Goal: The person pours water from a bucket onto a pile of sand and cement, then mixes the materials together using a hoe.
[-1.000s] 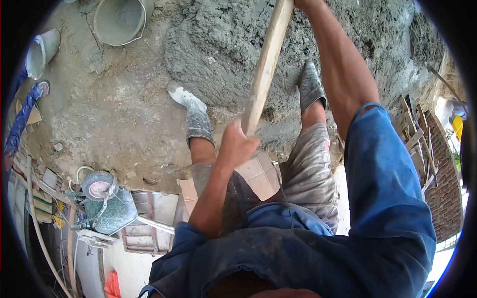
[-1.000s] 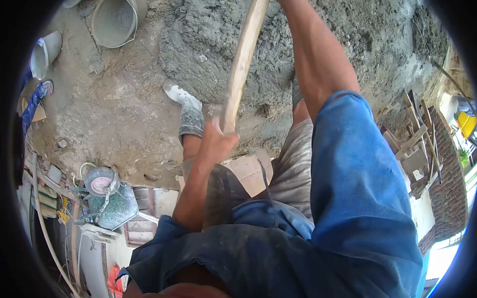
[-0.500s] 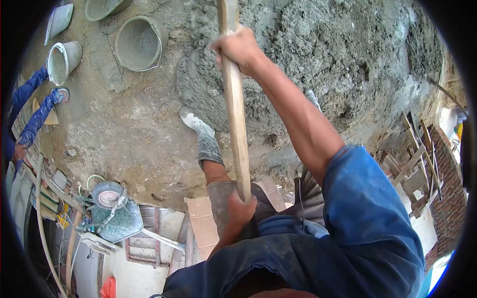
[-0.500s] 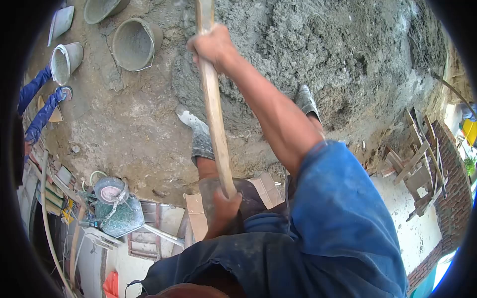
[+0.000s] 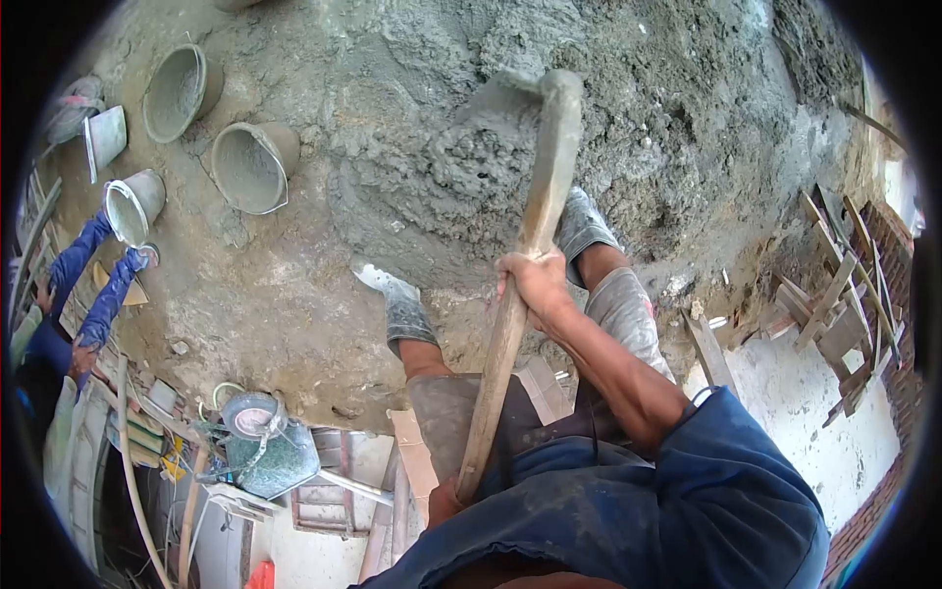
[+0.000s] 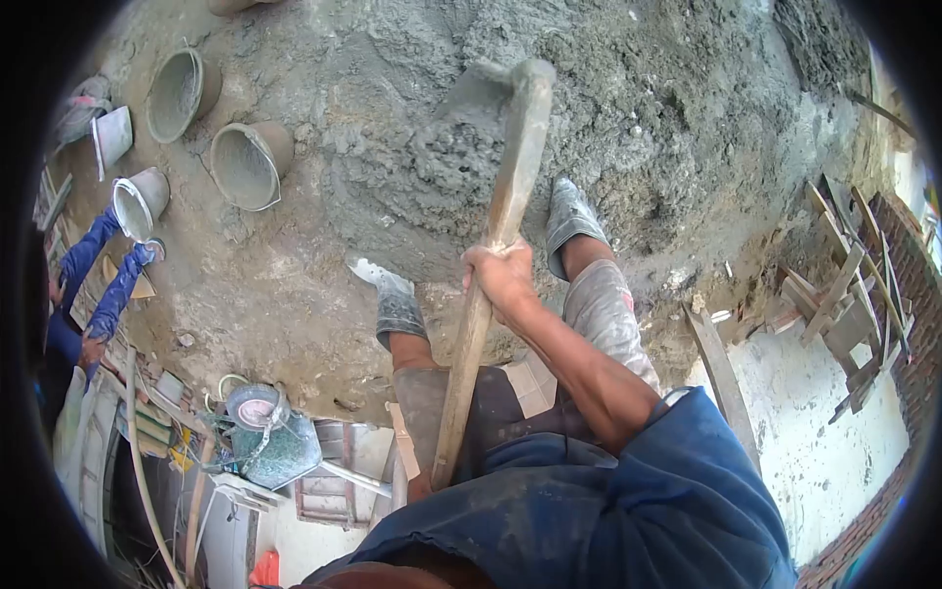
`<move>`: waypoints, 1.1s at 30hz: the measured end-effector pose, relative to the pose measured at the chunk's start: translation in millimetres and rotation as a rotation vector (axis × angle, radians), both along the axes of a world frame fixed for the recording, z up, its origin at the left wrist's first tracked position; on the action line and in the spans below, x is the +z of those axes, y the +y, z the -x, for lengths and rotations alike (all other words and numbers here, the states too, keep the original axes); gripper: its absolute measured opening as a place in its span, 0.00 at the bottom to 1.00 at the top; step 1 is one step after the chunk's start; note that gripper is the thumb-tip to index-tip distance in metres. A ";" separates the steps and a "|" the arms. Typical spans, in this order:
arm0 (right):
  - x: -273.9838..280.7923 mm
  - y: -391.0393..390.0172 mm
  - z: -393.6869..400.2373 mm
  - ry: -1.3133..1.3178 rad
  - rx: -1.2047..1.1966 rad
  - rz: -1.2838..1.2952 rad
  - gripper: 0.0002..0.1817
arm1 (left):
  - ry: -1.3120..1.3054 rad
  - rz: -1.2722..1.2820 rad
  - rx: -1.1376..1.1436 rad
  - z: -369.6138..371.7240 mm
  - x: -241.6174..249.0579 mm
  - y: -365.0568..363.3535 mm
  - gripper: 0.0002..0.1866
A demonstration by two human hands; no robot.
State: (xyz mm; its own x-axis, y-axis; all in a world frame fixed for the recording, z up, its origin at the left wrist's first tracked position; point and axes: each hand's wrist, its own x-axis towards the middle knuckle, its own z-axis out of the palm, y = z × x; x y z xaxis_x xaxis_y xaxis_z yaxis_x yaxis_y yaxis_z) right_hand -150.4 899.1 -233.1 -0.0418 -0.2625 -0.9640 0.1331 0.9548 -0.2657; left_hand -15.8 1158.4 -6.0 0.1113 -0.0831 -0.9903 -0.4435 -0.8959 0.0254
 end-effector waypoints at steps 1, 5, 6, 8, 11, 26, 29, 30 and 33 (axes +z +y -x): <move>8.4 -23.1 14.4 0.031 0.008 0.077 0.07 | 0.035 0.023 -0.051 0.6 -3.4 -2.6 0.19; -53.9 -149.9 77.2 0.194 0.126 0.376 0.06 | 0.136 0.326 -0.009 25.8 -157.0 -102.7 0.18; -81.2 -186.5 85.4 0.288 0.138 0.441 0.07 | 0.143 0.446 -0.029 31.8 -193.6 -131.1 0.18; -142.6 -231.3 95.3 0.345 0.146 0.452 0.09 | 0.221 0.554 0.062 36.1 -217.8 -174.9 0.19; -139.4 -161.2 40.0 0.383 0.174 0.268 0.10 | 0.214 0.407 0.081 -20.3 -158.8 -135.7 0.21; 78.9 164.9 -118.8 -0.030 -0.289 -0.006 0.07 | -0.009 -0.014 -0.135 -227.3 8.7 166.3 0.10; -11.8 105.2 -100.9 -0.025 -0.089 -0.091 0.06 | 0.077 -0.064 -0.148 -152.2 5.5 78.6 0.16; -50.1 72.4 -101.5 -0.023 -0.126 -0.136 0.05 | 0.145 0.030 0.037 -127.9 -18.7 53.9 0.18; -96.5 -8.9 -98.9 0.106 0.130 -0.018 0.14 | 0.206 -0.016 0.238 -65.2 -73.3 6.2 0.15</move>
State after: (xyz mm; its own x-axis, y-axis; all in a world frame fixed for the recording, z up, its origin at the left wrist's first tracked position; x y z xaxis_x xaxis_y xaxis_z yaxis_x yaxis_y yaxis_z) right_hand -51.6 890.2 -329.6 -0.1102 -0.2549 -0.9607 -0.0195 0.9669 -0.2543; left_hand 49.3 1164.6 -79.3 -0.0777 -0.0630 -0.9950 -0.2079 -0.9750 0.0780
